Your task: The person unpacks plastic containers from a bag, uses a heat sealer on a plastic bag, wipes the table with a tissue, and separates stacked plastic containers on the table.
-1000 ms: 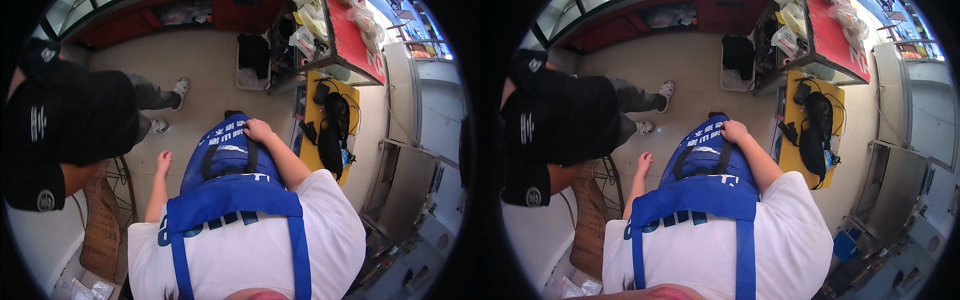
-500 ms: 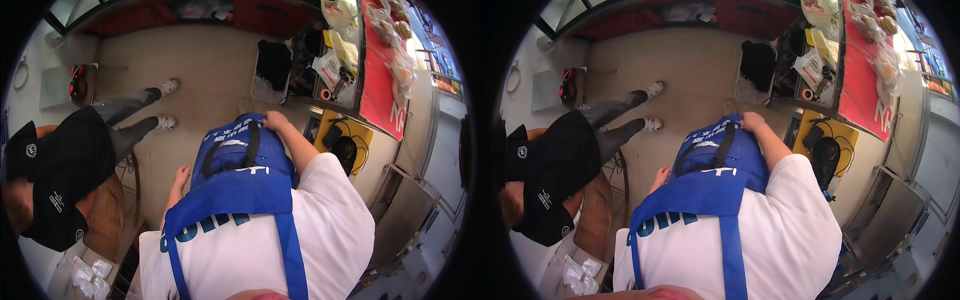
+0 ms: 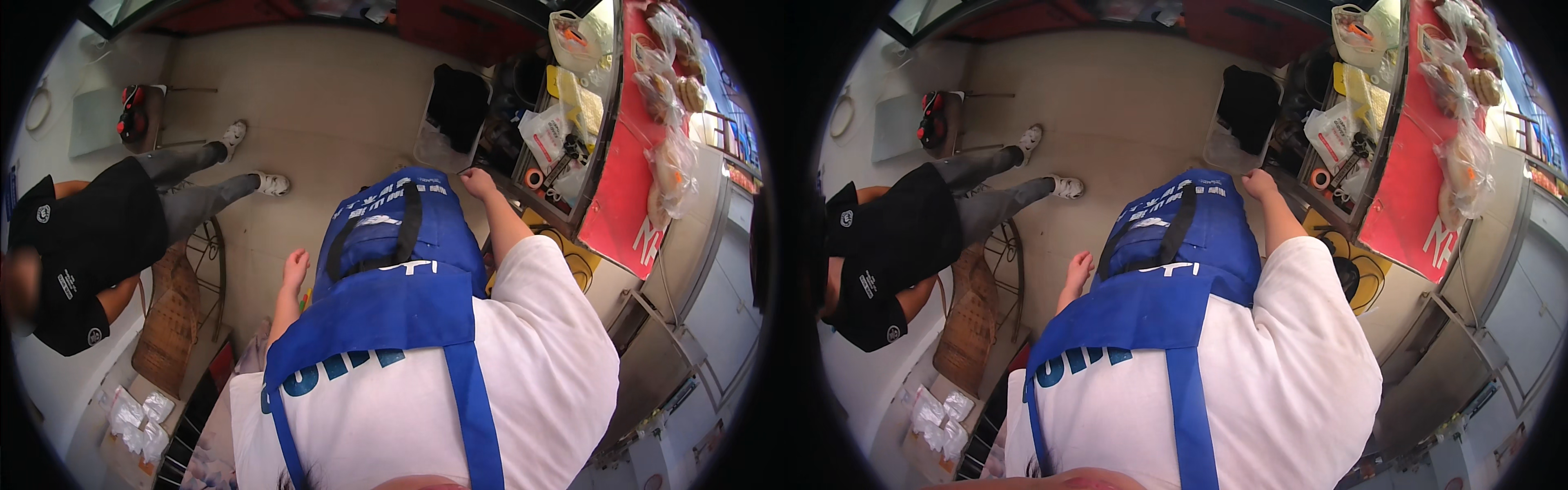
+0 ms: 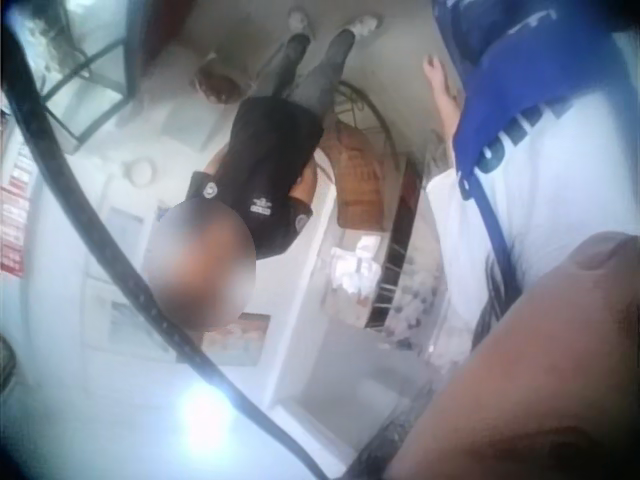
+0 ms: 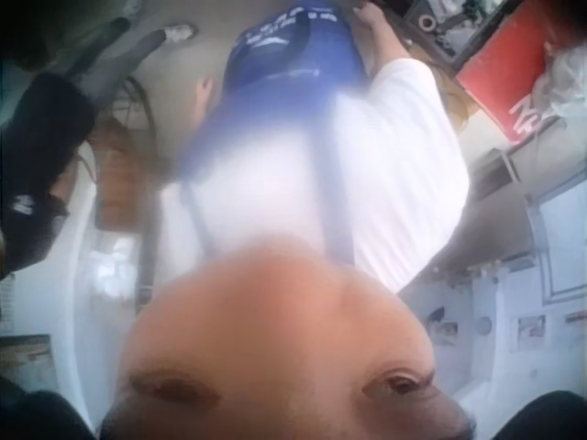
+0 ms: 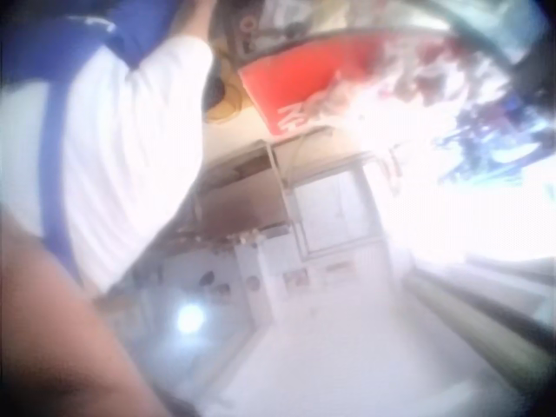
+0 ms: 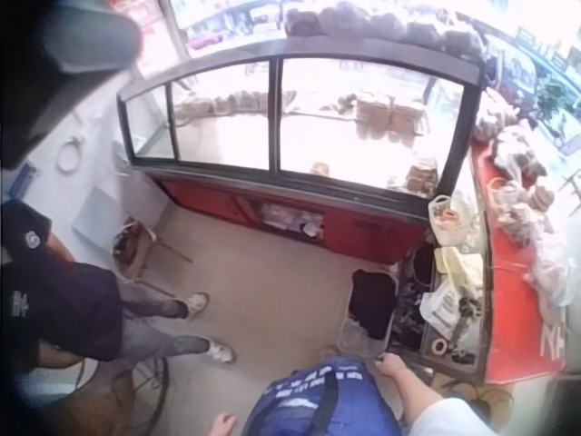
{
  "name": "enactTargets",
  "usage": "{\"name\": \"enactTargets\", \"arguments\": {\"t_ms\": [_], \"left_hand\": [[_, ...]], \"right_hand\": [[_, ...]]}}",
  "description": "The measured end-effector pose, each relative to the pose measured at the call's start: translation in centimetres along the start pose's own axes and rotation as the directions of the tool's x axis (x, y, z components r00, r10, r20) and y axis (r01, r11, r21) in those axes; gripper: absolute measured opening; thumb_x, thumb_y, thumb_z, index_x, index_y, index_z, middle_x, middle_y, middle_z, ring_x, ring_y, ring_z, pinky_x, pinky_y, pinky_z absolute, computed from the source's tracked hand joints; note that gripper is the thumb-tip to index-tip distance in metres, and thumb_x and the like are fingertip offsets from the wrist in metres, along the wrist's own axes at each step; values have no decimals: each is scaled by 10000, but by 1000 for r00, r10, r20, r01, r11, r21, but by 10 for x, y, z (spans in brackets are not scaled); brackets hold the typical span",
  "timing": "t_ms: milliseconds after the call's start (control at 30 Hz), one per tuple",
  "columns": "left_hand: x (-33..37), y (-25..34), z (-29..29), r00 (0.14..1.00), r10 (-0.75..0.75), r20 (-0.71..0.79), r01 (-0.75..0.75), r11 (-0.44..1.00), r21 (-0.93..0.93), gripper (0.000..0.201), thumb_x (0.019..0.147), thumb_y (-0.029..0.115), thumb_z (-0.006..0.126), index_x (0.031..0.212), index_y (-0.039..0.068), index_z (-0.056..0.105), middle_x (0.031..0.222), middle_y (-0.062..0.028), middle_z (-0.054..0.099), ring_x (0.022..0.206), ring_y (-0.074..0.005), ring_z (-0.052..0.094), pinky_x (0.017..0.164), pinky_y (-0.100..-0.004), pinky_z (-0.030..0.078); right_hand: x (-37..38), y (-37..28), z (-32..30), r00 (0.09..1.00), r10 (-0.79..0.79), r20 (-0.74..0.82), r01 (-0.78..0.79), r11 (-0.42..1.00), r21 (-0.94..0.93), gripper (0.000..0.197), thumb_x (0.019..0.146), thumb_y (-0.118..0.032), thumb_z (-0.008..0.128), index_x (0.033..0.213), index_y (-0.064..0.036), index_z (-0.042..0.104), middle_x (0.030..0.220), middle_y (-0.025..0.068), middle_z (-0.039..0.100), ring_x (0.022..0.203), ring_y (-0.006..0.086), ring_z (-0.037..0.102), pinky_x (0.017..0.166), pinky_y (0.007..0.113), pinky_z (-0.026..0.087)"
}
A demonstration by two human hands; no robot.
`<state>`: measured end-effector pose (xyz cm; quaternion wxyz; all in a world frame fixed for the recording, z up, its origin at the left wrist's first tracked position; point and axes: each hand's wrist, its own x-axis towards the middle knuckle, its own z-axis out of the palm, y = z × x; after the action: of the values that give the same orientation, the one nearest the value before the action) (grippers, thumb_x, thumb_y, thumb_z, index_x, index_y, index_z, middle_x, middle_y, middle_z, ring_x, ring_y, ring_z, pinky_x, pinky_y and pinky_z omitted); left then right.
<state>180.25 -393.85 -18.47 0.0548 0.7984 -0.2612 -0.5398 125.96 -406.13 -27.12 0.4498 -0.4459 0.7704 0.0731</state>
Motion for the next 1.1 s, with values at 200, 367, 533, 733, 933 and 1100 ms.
{"name": "enactTargets", "arguments": {"t_ms": [200,367,533,733,933,1100], "left_hand": [[11,3,0,997,-74,17,73,996,54,447,921,297,608,1254,3,558,1051,-84,649,839,-152,623,779,-288,506],[28,29,-1,998,63,16,-64,996,67,459,927,294,601,1277,4,537,1075,-91,642,883,-161,619,806,-293,499],[22,57,9,991,131,28,-131,991,27,456,932,274,600,1290,1,521,1074,-84,636,915,-142,602,814,-283,487],[20,37,11,997,61,54,-63,997,37,447,927,263,609,1280,1,531,1064,-83,637,886,-140,611,794,-286,495],[25,-13,5,994,-78,73,76,997,28,445,922,282,615,1278,25,543,1067,-72,636,863,-145,615,781,-290,498],[19,-10,6,993,-93,76,93,996,10,447,926,290,611,1284,32,538,1092,-73,628,884,-147,611,790,-291,495]], "right_hand": [[-7,-2,5,999,-33,-5,34,999,37,347,821,-314,606,1065,-92,716,1073,154,689,1038,308,644,919,388,498],[-8,22,15,997,21,69,-19,1000,-21,360,805,-320,616,1062,-87,715,1069,159,688,1032,308,647,921,390,499],[-4,33,11,998,23,62,-19,998,-64,352,805,-323,616,1055,-97,720,1054,163,690,1024,309,649,915,391,503],[10,15,1,1000,22,23,-21,1000,-21,351,813,-322,604,1061,-101,716,1074,160,684,1040,317,640,920,398,500],[13,7,-25,977,47,-206,-32,997,75,362,822,-299,621,1106,-82,678,1041,160,691,1018,322,645,901,406,502],[11,32,-64,839,148,-523,-107,988,108,358,844,-258,603,1143,-62,600,1117,195,644,1069,347,609,910,434,492]]}}
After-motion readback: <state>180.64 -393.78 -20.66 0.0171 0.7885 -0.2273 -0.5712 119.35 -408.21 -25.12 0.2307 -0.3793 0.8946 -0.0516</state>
